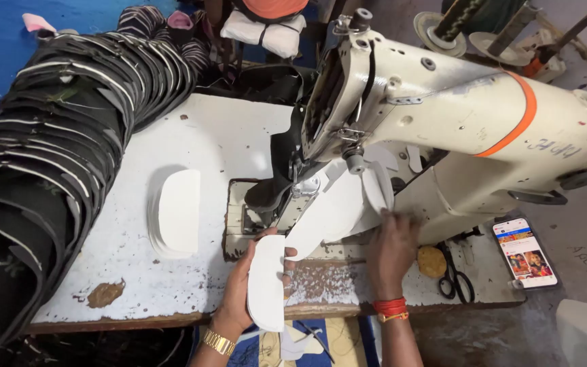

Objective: The person uses a sewing machine to stitch white insole pieces and then sews white insoles into black shoe uppers. They handle stacks of white insoles and black shoe parts, feeding them through the machine and stacking the finished items.

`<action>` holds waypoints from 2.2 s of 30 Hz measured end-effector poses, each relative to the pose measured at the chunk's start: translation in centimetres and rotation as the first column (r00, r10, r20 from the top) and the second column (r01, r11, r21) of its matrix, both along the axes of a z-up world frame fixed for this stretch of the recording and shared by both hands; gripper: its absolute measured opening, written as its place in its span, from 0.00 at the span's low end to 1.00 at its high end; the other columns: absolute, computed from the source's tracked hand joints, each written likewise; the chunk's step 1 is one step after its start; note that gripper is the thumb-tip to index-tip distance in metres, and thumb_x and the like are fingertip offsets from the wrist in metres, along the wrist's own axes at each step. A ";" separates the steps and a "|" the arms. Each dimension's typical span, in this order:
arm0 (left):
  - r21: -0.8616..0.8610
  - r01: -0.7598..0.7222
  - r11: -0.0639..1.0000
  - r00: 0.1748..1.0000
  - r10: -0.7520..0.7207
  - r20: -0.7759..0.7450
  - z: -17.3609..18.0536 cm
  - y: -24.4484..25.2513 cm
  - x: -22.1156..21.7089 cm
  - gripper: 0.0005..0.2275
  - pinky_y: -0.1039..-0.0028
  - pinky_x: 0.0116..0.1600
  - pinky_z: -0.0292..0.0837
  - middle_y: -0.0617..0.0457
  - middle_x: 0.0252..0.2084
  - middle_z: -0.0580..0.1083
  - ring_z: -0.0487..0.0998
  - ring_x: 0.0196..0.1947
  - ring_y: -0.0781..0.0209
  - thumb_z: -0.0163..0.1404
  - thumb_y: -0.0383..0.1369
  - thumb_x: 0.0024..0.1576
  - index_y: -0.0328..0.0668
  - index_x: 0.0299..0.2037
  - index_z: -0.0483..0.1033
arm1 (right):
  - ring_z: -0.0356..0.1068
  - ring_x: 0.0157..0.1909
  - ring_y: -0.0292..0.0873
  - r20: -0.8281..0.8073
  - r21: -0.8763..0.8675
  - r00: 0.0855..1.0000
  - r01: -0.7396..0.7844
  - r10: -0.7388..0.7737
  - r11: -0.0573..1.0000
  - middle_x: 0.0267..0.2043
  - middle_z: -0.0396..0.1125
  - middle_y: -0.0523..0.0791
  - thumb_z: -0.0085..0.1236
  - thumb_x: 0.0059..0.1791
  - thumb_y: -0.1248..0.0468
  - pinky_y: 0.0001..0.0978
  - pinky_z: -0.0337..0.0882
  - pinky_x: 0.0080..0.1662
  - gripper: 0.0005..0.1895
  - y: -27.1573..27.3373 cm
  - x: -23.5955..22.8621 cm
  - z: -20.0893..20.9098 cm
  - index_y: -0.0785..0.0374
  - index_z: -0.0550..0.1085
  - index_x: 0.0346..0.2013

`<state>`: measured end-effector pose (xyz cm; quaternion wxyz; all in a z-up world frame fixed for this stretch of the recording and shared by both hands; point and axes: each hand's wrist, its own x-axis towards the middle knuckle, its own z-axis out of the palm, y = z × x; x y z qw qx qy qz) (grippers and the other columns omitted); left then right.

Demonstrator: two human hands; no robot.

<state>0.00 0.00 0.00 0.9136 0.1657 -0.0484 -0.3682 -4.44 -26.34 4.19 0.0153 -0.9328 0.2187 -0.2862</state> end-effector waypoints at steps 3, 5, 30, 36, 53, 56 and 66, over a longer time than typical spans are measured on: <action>0.080 -0.056 0.995 0.997 0.061 -0.057 0.2 0.0 -0.1 0.24 0.70 0.37 0.80 0.37 0.51 0.74 0.78 0.40 0.53 0.37 0.45 0.66 0.49 0.72 0.60 | 0.66 0.53 0.60 0.204 -0.080 0.979 0.012 0.004 0.997 0.48 0.70 0.52 0.58 0.46 0.73 0.53 0.68 0.51 0.16 1.2 -1.2 2.6 0.64 0.76 0.49; 0.059 -0.039 0.997 0.999 0.041 -0.033 0.2 0.1 0.0 0.24 0.69 0.35 0.80 0.37 0.51 0.74 0.78 0.39 0.53 0.37 0.47 0.66 0.51 0.71 0.59 | 0.67 0.53 0.57 0.288 -0.074 0.955 -0.048 0.067 0.996 0.49 0.69 0.52 0.54 0.50 0.74 0.49 0.68 0.52 0.15 2.1 -2.6 4.2 0.67 0.74 0.53; -0.133 -0.102 0.986 0.995 0.099 -0.025 -0.2 0.5 -0.5 0.22 0.55 0.58 0.76 0.37 0.57 0.69 0.74 0.57 0.43 0.39 0.48 0.68 0.49 0.68 0.59 | 0.70 0.43 0.51 0.097 0.354 0.761 -0.629 0.642 0.692 0.44 0.70 0.48 0.63 0.42 0.72 0.42 0.70 0.42 0.18 16.2 -8.3 1.7 0.63 0.78 0.47; -0.102 -0.182 0.978 0.983 0.178 -0.046 -2.1 -0.3 0.1 0.22 0.62 0.47 0.79 0.37 0.55 0.70 0.76 0.49 0.50 0.39 0.49 0.68 0.49 0.68 0.60 | 0.74 0.49 0.49 -0.033 0.617 0.845 -0.403 0.534 0.676 0.56 0.71 0.44 0.63 0.47 0.65 0.37 0.74 0.45 0.14 11.6 -7.5 -0.4 0.58 0.78 0.48; -0.067 -0.144 0.987 0.989 0.142 -0.041 -0.8 0.1 -0.1 0.23 0.64 0.41 0.78 0.40 0.52 0.72 0.75 0.44 0.52 0.37 0.49 0.67 0.49 0.67 0.62 | 0.64 0.58 0.49 -0.568 -0.086 0.655 -0.650 0.499 0.755 0.52 0.68 0.45 0.55 0.42 0.71 0.57 0.50 0.72 0.23 6.6 2.8 7.2 0.60 0.74 0.53; -0.070 -0.141 0.988 0.987 0.135 -0.086 -0.9 0.0 0.1 0.23 0.65 0.43 0.79 0.40 0.53 0.72 0.75 0.45 0.53 0.38 0.49 0.66 0.49 0.68 0.62 | 0.65 0.54 0.48 -0.488 -0.139 0.713 -0.633 0.504 0.761 0.50 0.69 0.45 0.52 0.48 0.72 0.48 0.59 0.64 0.20 3.7 3.7 6.3 0.57 0.77 0.54; 0.015 -0.111 0.994 0.992 0.112 -0.050 -0.2 0.5 -0.1 0.24 0.66 0.37 0.81 0.42 0.52 0.72 0.78 0.41 0.54 0.37 0.52 0.64 0.53 0.67 0.62 | 0.62 0.62 0.51 -0.537 -0.250 0.725 -0.625 0.431 0.740 0.65 0.61 0.47 0.52 0.44 0.71 0.42 0.65 0.62 0.29 -0.9 6.6 4.7 0.61 0.71 0.61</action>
